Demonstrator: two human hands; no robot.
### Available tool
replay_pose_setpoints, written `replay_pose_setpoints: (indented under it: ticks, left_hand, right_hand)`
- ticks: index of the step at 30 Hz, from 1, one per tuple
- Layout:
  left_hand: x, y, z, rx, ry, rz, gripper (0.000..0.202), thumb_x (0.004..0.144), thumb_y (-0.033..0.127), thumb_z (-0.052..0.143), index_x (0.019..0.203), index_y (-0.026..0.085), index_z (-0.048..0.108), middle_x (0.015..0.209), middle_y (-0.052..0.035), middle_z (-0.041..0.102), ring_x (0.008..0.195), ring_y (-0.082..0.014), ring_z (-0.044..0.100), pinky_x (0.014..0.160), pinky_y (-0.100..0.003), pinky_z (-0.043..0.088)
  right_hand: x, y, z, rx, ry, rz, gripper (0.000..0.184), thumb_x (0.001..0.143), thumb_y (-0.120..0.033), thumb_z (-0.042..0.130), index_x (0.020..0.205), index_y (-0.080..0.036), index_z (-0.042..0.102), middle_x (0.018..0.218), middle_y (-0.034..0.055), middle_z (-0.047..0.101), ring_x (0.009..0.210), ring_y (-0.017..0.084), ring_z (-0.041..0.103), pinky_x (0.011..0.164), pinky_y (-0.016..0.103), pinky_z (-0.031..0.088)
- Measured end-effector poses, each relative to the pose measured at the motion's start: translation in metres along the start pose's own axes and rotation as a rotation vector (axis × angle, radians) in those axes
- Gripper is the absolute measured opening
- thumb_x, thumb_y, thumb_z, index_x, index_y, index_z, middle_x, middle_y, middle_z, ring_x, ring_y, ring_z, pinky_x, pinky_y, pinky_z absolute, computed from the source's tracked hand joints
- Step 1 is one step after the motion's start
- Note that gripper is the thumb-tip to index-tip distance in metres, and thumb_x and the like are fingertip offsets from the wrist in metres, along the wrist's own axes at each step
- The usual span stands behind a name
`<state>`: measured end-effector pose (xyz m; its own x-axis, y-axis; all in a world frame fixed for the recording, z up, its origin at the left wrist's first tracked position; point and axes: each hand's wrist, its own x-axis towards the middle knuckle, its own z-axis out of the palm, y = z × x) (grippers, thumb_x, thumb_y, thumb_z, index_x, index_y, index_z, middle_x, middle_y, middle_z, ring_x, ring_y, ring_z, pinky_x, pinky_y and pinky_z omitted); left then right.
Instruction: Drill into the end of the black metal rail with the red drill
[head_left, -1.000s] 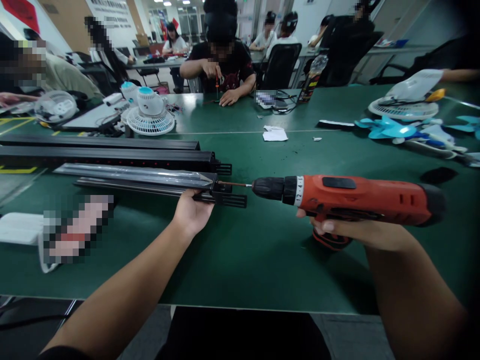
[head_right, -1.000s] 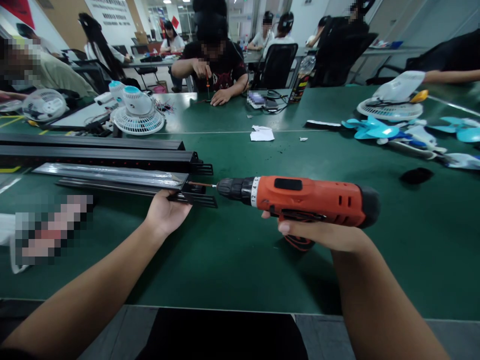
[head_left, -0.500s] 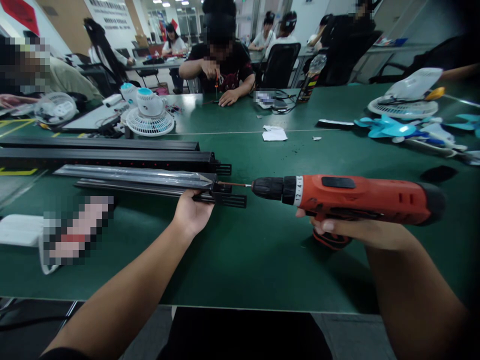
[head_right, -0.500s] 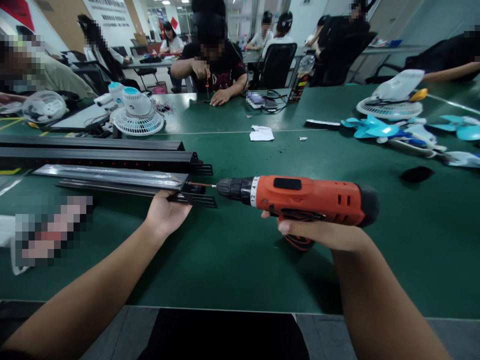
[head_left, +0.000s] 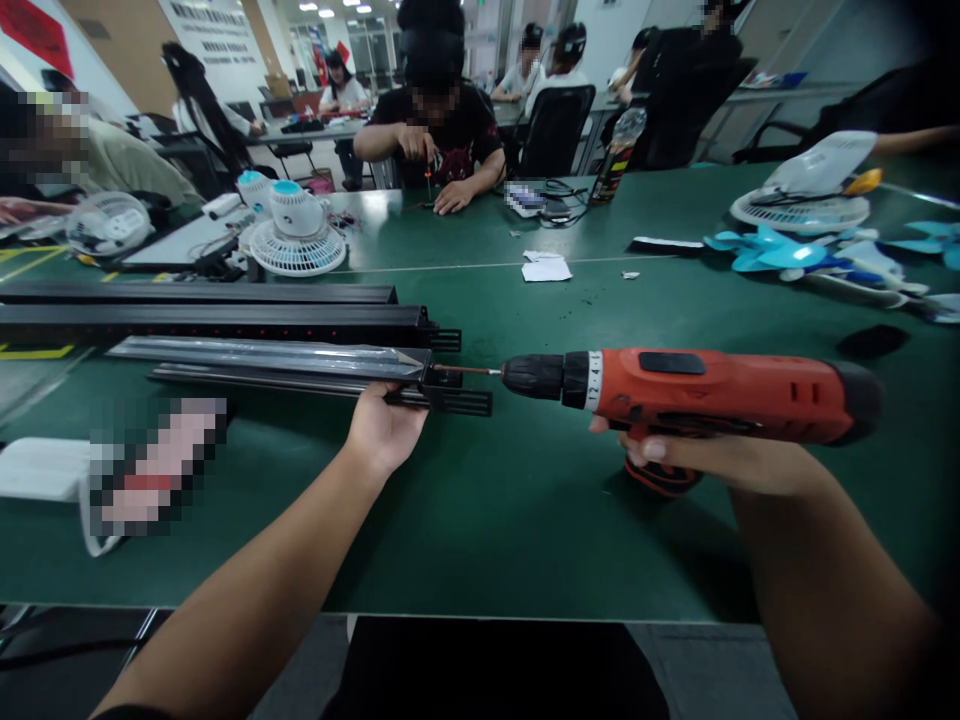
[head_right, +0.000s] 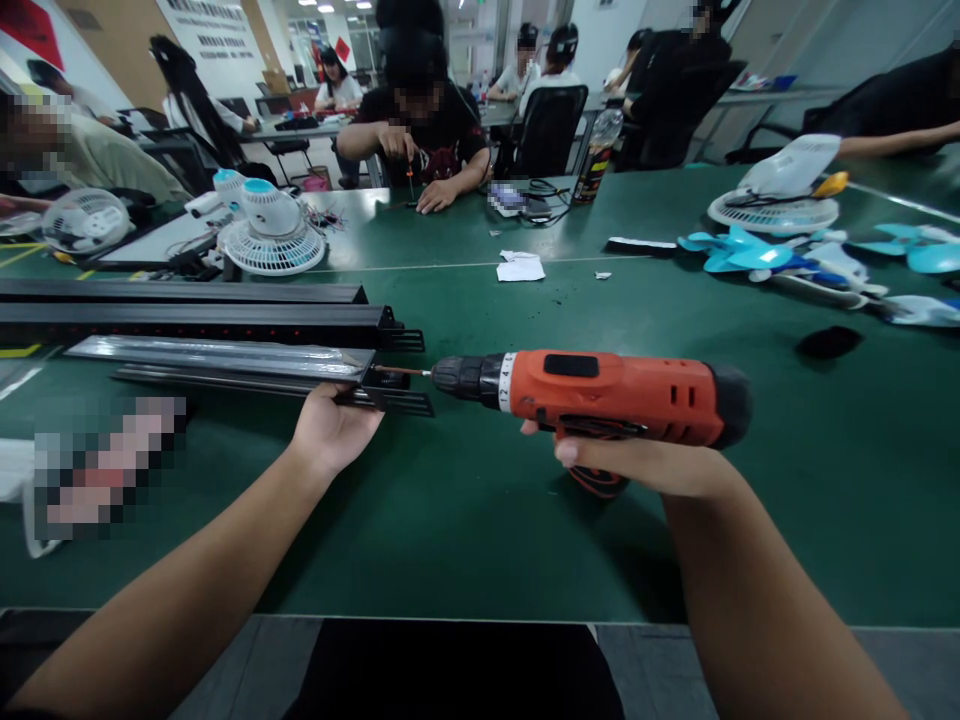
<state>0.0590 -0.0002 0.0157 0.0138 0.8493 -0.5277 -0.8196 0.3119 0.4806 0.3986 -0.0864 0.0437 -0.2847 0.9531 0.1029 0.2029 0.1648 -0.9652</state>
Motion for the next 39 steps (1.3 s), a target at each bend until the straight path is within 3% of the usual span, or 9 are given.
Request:
replay_pose_setpoints:
  ticks: [8,12,19,25,30,39]
  left_hand:
    - [0.0036,0.0001,-0.0034,0.017,-0.012,0.012,0.064,0.087,0.003,0.056,0.148,0.015,0.074,0.118,-0.0133,0.089,0.101,-0.0269,0.086,0.101,-0.037,0.07]
    - [0.0027,-0.0001,-0.0021,0.015,-0.011,0.009,0.065,0.086,0.002,0.054,0.147,0.014,0.073,0.118,-0.014,0.088,0.102,-0.0269,0.087,0.101,-0.038,0.071]
    - [0.0,0.0009,-0.0005,0.012,0.018,0.002,0.06,0.09,0.002,0.051,0.144,0.014,0.073,0.114,-0.013,0.088,0.092,-0.0239,0.086,0.09,-0.034,0.072]
    - [-0.0018,0.0001,0.0023,0.012,0.015,0.01,0.058,0.091,0.003,0.051,0.143,0.011,0.073,0.11,-0.0136,0.088,0.094,-0.0244,0.087,0.088,-0.032,0.071]
    - [0.0005,-0.0006,0.0014,-0.007,0.028,-0.002,0.061,0.086,0.003,0.053,0.143,0.013,0.074,0.115,-0.014,0.088,0.098,-0.025,0.086,0.091,-0.034,0.072]
    - [0.0056,0.0002,-0.0053,0.001,-0.015,0.0,0.063,0.087,0.002,0.053,0.145,0.015,0.073,0.117,-0.0126,0.088,0.095,-0.0249,0.086,0.094,-0.036,0.072]
  right_hand:
    - [-0.0006,0.0012,0.0001,-0.007,0.002,-0.055,0.014,0.093,-0.036,0.098,0.102,-0.027,0.094,0.074,0.0021,0.079,0.063,0.017,0.075,0.07,0.029,0.074]
    - [-0.0009,0.0012,-0.0003,0.017,0.002,-0.035,0.017,0.092,-0.036,0.099,0.108,-0.029,0.095,0.078,0.0025,0.082,0.064,0.016,0.076,0.066,0.025,0.072]
    - [-0.0001,0.0013,-0.0022,0.032,-0.005,-0.03,0.015,0.09,-0.034,0.1,0.103,-0.029,0.095,0.074,0.0015,0.08,0.063,0.016,0.076,0.064,0.025,0.072]
    - [-0.0018,0.0043,-0.0042,0.006,-0.009,0.025,0.027,0.089,-0.039,0.099,0.113,-0.028,0.095,0.074,0.0019,0.078,0.061,0.017,0.073,0.059,0.026,0.071]
    - [-0.0036,0.0074,-0.0058,-0.011,-0.004,0.042,0.03,0.089,-0.043,0.1,0.115,-0.028,0.095,0.073,0.0018,0.077,0.063,0.018,0.074,0.066,0.03,0.074]
    - [-0.0024,0.0041,-0.0012,0.001,0.024,-0.01,0.022,0.088,-0.038,0.1,0.109,-0.033,0.098,0.075,0.0016,0.081,0.063,0.014,0.075,0.062,0.021,0.07]
